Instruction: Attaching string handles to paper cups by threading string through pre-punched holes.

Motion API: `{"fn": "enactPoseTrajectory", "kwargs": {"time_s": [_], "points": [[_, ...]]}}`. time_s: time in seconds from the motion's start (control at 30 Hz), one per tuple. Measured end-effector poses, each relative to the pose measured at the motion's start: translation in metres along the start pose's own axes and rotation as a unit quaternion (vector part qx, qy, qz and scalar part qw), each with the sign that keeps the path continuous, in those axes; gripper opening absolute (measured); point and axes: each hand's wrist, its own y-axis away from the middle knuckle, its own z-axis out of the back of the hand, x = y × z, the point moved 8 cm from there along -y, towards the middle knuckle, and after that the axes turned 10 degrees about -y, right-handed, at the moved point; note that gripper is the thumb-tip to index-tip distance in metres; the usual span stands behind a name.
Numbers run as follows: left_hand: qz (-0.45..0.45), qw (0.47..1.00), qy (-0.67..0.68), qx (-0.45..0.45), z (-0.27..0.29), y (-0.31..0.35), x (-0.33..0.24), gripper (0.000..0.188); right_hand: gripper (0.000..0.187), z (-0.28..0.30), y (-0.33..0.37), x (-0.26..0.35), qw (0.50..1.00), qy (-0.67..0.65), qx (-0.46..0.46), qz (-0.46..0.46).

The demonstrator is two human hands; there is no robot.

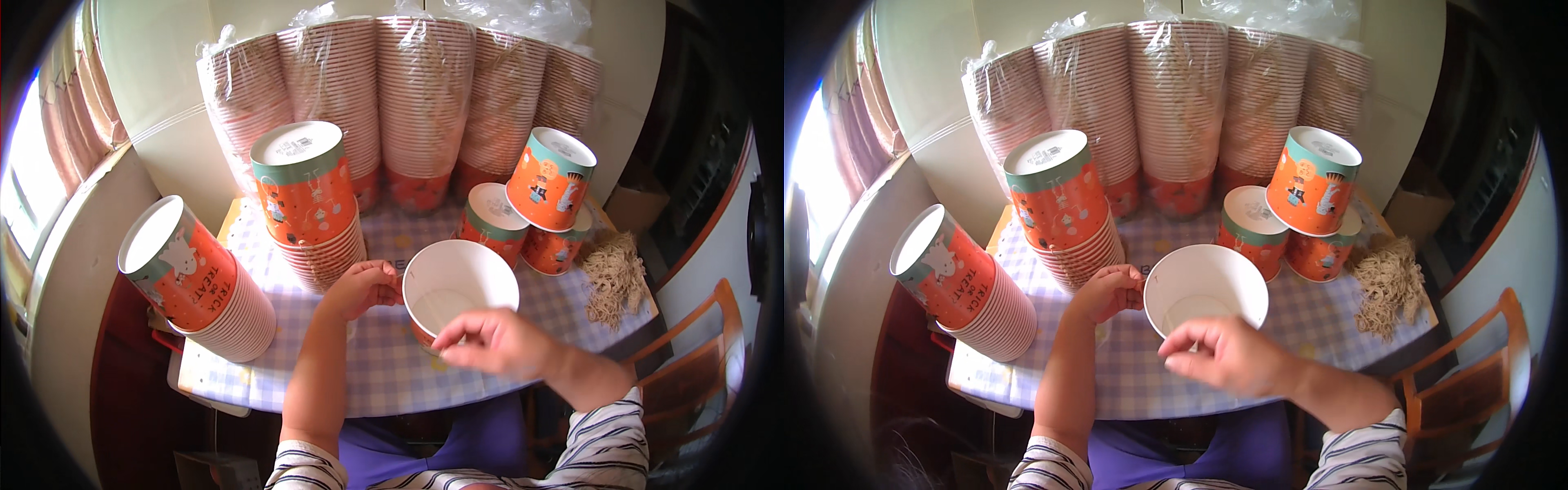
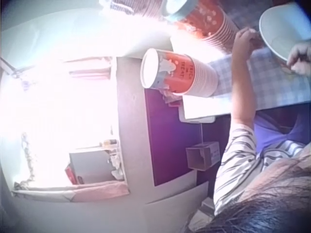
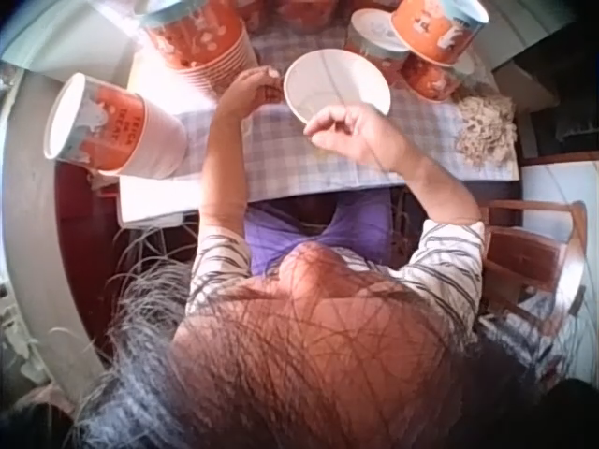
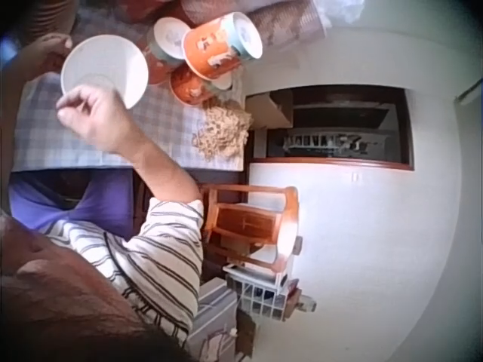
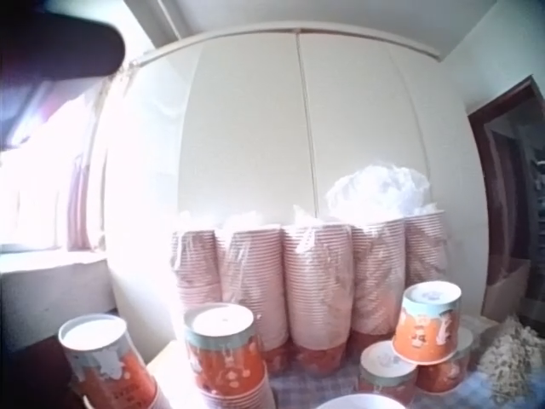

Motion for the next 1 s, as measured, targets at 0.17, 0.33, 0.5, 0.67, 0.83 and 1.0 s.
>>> {"fn": "enactPoseTrajectory", "kwargs": {"time_s": [0.17,0.33,0.5,0.67,0.83,1.0], "points": [[0.005,0.999,0.025,0.047,0.001,0.005,0.005,0.007,0.017,-0.026,0.008,-0.011,0.97,0.195,-0.044,0.136],[-0.016,0.993,0.064,0.096,-0.012,0.022,0.017,0.01,0.012,-0.008,0.002,-0.023,0.919,0.256,-0.143,0.262],[-0.056,0.992,0.051,0.102,-0.023,0.035,0.036,0.009,0.008,-0.007,-0.025,-0.045,0.936,0.225,-0.133,0.236],[-0.076,0.992,0.033,0.091,-0.035,0.037,0.034,0.009,0.009,-0.004,-0.044,-0.076,0.972,0.115,-0.128,0.158],[-0.097,0.989,0.026,0.111,-0.038,0.038,0.031,0.007,0.008,-0.004,-0.055,-0.095,0.986,0.045,-0.084,0.135],[-0.095,0.993,0.038,0.067,-0.029,0.039,0.039,0.008,0.008,-0.006,-0.037,-0.062,0.924,0.183,-0.1,0.319]]}}
